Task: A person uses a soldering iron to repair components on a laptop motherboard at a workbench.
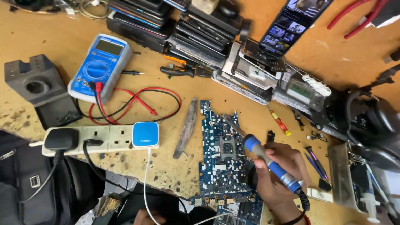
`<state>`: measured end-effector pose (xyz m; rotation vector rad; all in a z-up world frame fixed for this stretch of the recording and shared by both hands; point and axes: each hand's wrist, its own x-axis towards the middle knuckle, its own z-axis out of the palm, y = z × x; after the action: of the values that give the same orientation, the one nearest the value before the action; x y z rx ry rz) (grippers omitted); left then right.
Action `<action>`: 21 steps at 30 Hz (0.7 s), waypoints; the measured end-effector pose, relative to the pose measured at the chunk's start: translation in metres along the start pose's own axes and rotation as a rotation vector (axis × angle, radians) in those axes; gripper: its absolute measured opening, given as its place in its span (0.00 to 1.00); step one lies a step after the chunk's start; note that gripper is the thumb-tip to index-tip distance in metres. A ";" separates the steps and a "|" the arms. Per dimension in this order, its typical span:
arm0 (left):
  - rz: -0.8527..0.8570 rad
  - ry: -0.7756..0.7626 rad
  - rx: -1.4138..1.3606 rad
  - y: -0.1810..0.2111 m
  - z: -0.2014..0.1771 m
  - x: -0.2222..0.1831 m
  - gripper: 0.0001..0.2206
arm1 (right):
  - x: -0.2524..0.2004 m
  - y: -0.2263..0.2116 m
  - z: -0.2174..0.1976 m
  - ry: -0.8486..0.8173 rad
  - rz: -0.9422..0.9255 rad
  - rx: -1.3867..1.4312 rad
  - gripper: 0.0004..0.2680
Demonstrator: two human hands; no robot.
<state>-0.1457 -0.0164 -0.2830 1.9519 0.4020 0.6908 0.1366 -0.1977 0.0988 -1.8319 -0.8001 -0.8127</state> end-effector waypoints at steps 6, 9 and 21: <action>0.473 -0.255 0.273 0.175 -0.023 0.125 0.11 | 0.006 0.003 0.004 -0.017 -0.036 0.061 0.08; 0.669 -0.156 0.149 0.152 -0.014 0.144 0.08 | 0.008 -0.006 0.002 -0.032 0.009 0.046 0.07; 0.414 -0.134 0.424 0.265 -0.021 0.219 0.07 | 0.016 -0.009 0.000 -0.030 -0.063 0.069 0.05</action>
<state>0.0089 -0.0034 0.0246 2.5070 0.0569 0.7733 0.1384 -0.1914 0.1166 -1.7690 -0.8980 -0.7901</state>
